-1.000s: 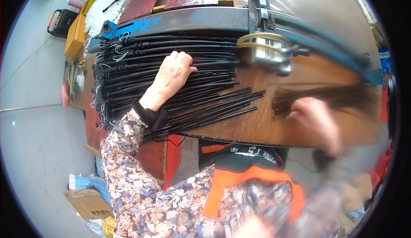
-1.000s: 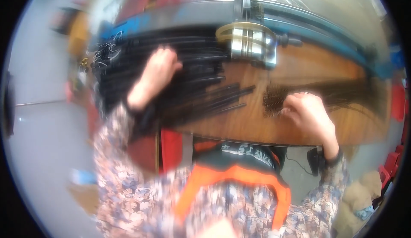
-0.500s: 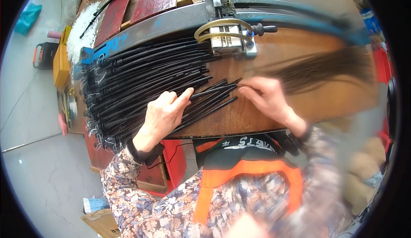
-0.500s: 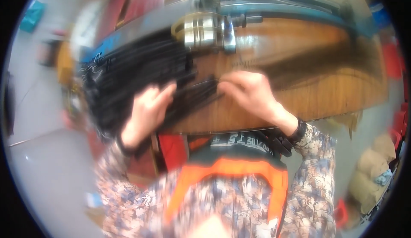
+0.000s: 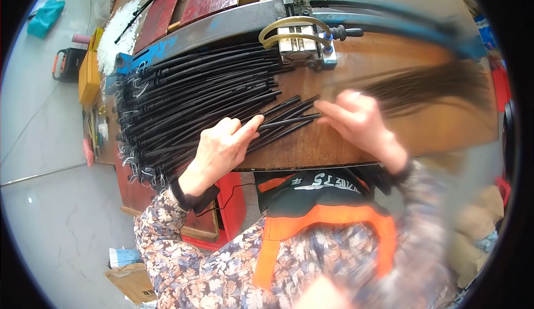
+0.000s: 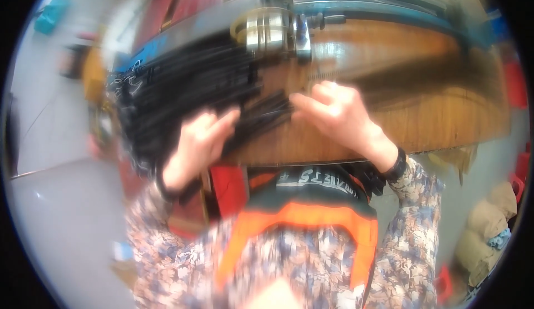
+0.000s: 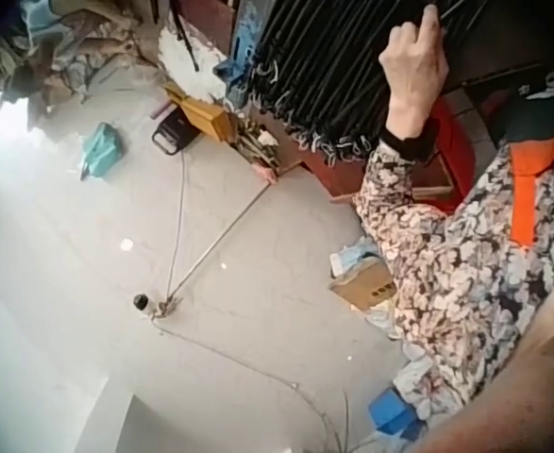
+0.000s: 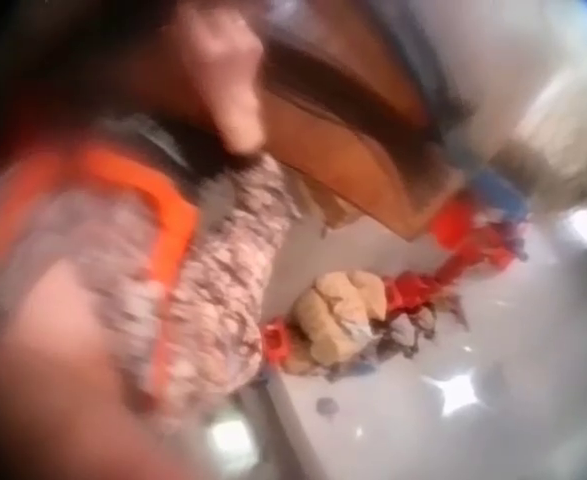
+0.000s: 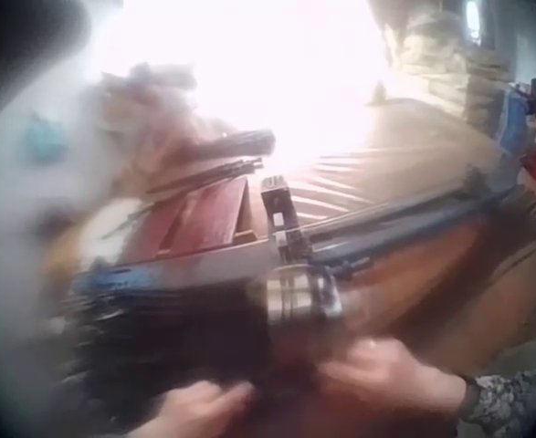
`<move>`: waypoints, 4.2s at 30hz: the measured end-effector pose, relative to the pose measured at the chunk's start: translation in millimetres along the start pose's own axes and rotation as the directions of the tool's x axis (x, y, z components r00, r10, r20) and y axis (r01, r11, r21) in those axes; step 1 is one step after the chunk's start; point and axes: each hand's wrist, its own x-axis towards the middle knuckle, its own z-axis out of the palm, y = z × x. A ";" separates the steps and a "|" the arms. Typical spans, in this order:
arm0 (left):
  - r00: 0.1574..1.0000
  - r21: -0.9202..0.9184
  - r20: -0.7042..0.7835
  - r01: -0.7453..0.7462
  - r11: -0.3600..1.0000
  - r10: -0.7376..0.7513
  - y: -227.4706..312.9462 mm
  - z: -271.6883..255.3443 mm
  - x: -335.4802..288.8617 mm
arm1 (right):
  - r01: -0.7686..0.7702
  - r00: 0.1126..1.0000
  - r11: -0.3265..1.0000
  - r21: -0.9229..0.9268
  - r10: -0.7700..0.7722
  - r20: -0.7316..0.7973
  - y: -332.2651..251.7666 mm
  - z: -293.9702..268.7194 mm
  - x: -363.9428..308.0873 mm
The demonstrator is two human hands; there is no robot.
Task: Manually feeding and processing thin metal rods through a fabrication machine on a workbench.
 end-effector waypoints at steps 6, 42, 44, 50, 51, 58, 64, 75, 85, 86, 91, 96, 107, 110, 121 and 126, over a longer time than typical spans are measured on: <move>1.000 0.058 -0.013 0.024 0.998 -0.024 1.7 6.7 10.3 | -0.084 0.993 0.990 0.109 0.093 -0.079 30.6 -6.4 -20.2; 0.959 -0.057 -0.097 0.261 0.964 -0.266 76.9 53.0 -22.1 | -0.264 0.965 0.931 0.251 0.251 0.083 14.7 5.1 -47.9; 0.957 -0.050 -0.100 0.267 0.962 -0.270 78.9 48.4 -18.0 | -0.257 0.960 0.930 0.263 0.276 -0.038 13.5 5.1 -49.2; 0.972 -0.050 -0.081 0.217 0.975 -0.221 79.5 37.0 -1.9 | -0.218 0.952 0.931 0.294 0.269 -0.144 15.3 -0.6 -51.9; 0.975 -0.060 -0.083 0.199 0.978 -0.204 79.3 36.4 0.0 | -0.228 0.949 0.933 0.277 0.277 -0.150 15.0 -0.7 -53.3; 0.994 -0.039 -0.040 0.096 0.995 -0.098 66.0 30.5 19.2 | -0.167 0.962 0.961 0.220 0.208 -0.175 23.4 -9.8 -52.6; 0.998 -0.045 -0.058 -0.014 0.999 0.011 50.6 44.8 59.8 | 0.133 0.991 0.989 0.060 -0.133 -0.009 35.8 -12.1 -43.3; 0.942 0.215 -0.063 0.335 0.918 -0.329 66.6 79.5 -13.8 | 0.130 0.914 0.985 -0.113 -0.075 0.400 17.9 -20.6 -68.8; 0.961 -0.191 -0.010 0.270 0.944 -0.277 96.4 64.0 12.1 | -0.235 0.963 0.917 0.324 0.173 0.208 15.7 -11.4 -58.4; 0.964 -0.178 -0.007 0.259 0.949 -0.265 97.4 63.8 12.9 | -0.240 0.961 0.917 0.318 0.180 0.208 15.5 -10.9 -60.7; 0.979 -0.215 0.020 0.202 0.955 -0.203 101.8 60.4 24.6 | -0.249 0.961 0.897 0.365 0.181 0.210 19.0 -15.1 -68.9; 0.986 -0.155 0.088 0.153 0.976 -0.141 101.7 58.4 51.2 | 0.056 0.979 0.995 0.086 -0.072 0.191 19.0 -23.2 -55.6; 0.941 0.051 -0.337 0.004 0.999 0.014 55.0 83.1 79.1 | 0.044 0.942 0.978 -0.206 0.028 0.334 32.5 -29.8 -73.9; 0.953 0.043 -0.233 0.208 0.977 -0.192 57.0 86.8 17.5 | 0.054 0.941 0.970 -0.235 0.029 0.336 30.9 -18.0 -71.6; 0.939 -0.079 -0.101 0.321 0.944 -0.328 72.3 79.1 -16.7 | -0.267 0.931 0.960 0.082 0.235 0.279 13.6 -10.2 -55.3; 0.965 -0.145 -0.071 0.239 0.960 -0.251 85.3 60.6 -1.2 | -0.344 0.918 0.911 0.227 0.276 0.285 17.3 -10.0 -62.5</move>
